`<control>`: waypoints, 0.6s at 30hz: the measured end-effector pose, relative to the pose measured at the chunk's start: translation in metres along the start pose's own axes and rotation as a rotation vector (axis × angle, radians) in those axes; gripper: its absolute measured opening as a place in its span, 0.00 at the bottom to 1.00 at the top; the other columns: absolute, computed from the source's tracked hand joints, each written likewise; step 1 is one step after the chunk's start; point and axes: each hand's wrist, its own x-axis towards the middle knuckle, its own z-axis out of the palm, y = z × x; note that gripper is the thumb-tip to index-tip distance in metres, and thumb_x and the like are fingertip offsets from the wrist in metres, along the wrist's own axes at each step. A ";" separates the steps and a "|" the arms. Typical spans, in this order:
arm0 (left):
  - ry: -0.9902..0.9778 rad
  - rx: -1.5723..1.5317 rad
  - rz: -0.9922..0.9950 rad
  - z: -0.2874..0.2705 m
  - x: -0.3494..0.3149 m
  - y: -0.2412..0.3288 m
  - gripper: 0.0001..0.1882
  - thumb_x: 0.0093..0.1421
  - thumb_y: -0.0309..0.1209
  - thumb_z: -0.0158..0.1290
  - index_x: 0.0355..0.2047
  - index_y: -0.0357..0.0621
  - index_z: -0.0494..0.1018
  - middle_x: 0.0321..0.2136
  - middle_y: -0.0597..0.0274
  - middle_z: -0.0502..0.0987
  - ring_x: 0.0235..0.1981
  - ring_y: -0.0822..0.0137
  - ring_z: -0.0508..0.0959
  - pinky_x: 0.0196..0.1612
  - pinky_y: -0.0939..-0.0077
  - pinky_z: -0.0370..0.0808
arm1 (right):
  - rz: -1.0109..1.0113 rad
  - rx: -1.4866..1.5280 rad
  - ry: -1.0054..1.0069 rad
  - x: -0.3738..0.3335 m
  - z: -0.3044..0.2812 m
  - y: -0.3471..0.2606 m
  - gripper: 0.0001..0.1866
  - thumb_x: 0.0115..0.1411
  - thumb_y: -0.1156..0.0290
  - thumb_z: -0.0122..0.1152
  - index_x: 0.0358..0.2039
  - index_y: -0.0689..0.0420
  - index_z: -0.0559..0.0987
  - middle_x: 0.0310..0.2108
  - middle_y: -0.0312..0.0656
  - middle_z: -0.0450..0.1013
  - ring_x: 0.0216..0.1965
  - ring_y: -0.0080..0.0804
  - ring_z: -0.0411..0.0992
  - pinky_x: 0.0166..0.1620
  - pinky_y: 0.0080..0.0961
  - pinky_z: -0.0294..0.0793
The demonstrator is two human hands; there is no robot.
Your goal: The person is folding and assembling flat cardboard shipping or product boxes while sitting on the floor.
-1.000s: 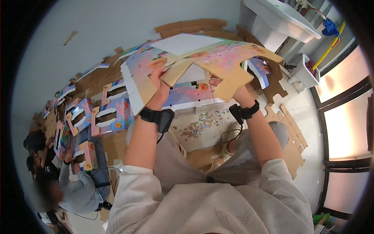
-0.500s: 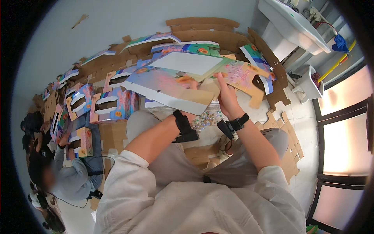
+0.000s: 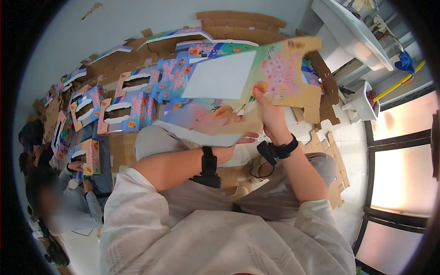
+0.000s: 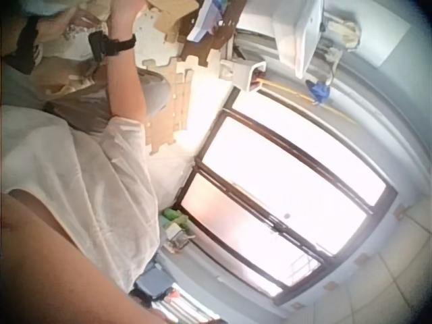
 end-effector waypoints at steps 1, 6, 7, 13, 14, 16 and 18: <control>0.020 -0.025 -0.088 0.001 -0.005 0.003 0.24 0.77 0.49 0.45 0.57 0.41 0.71 0.49 0.58 0.80 0.43 0.63 0.84 0.44 0.69 0.81 | 0.004 -0.010 0.007 0.001 0.001 0.002 0.13 0.69 0.73 0.64 0.53 0.55 0.78 0.47 0.37 0.76 0.49 0.31 0.75 0.50 0.33 0.79; -0.069 0.057 -0.014 0.000 -0.004 0.014 0.26 0.76 0.52 0.45 0.61 0.44 0.72 0.48 0.58 0.81 0.40 0.63 0.85 0.42 0.67 0.84 | 0.148 0.114 0.040 0.020 -0.010 0.020 0.15 0.66 0.74 0.66 0.52 0.57 0.78 0.46 0.37 0.76 0.46 0.31 0.77 0.46 0.34 0.79; -0.053 0.090 -0.020 -0.003 -0.004 0.013 0.26 0.76 0.52 0.45 0.61 0.45 0.72 0.48 0.58 0.81 0.39 0.63 0.85 0.41 0.66 0.84 | 0.167 0.101 0.053 0.024 -0.014 0.025 0.15 0.66 0.74 0.66 0.52 0.57 0.78 0.46 0.37 0.76 0.46 0.31 0.77 0.46 0.34 0.79; -0.310 0.330 -0.118 -0.012 0.001 0.000 0.20 0.76 0.44 0.46 0.60 0.47 0.72 0.50 0.56 0.81 0.45 0.62 0.84 0.49 0.64 0.80 | 0.281 -0.038 0.213 0.042 -0.032 0.040 0.13 0.63 0.78 0.65 0.49 0.59 0.80 0.46 0.37 0.77 0.46 0.33 0.77 0.49 0.31 0.77; -0.335 0.348 -0.174 -0.012 0.002 -0.004 0.20 0.75 0.42 0.47 0.61 0.47 0.71 0.51 0.56 0.80 0.45 0.62 0.84 0.48 0.64 0.81 | 0.211 -0.096 0.173 0.042 -0.034 0.038 0.13 0.63 0.78 0.66 0.49 0.60 0.80 0.47 0.37 0.77 0.47 0.33 0.77 0.51 0.31 0.77; -0.339 0.408 -0.179 -0.013 0.003 -0.010 0.20 0.75 0.42 0.47 0.62 0.46 0.71 0.51 0.57 0.80 0.44 0.62 0.84 0.48 0.64 0.81 | 0.144 -0.161 0.135 0.042 -0.036 0.035 0.14 0.63 0.78 0.66 0.49 0.60 0.80 0.48 0.38 0.77 0.48 0.33 0.77 0.53 0.31 0.76; -0.324 0.467 -0.185 -0.012 0.004 -0.016 0.21 0.75 0.41 0.47 0.62 0.46 0.71 0.51 0.58 0.79 0.43 0.62 0.84 0.48 0.63 0.81 | -0.015 -0.258 0.038 0.045 -0.040 0.033 0.26 0.61 0.81 0.66 0.60 0.60 0.72 0.54 0.43 0.74 0.54 0.35 0.75 0.53 0.35 0.78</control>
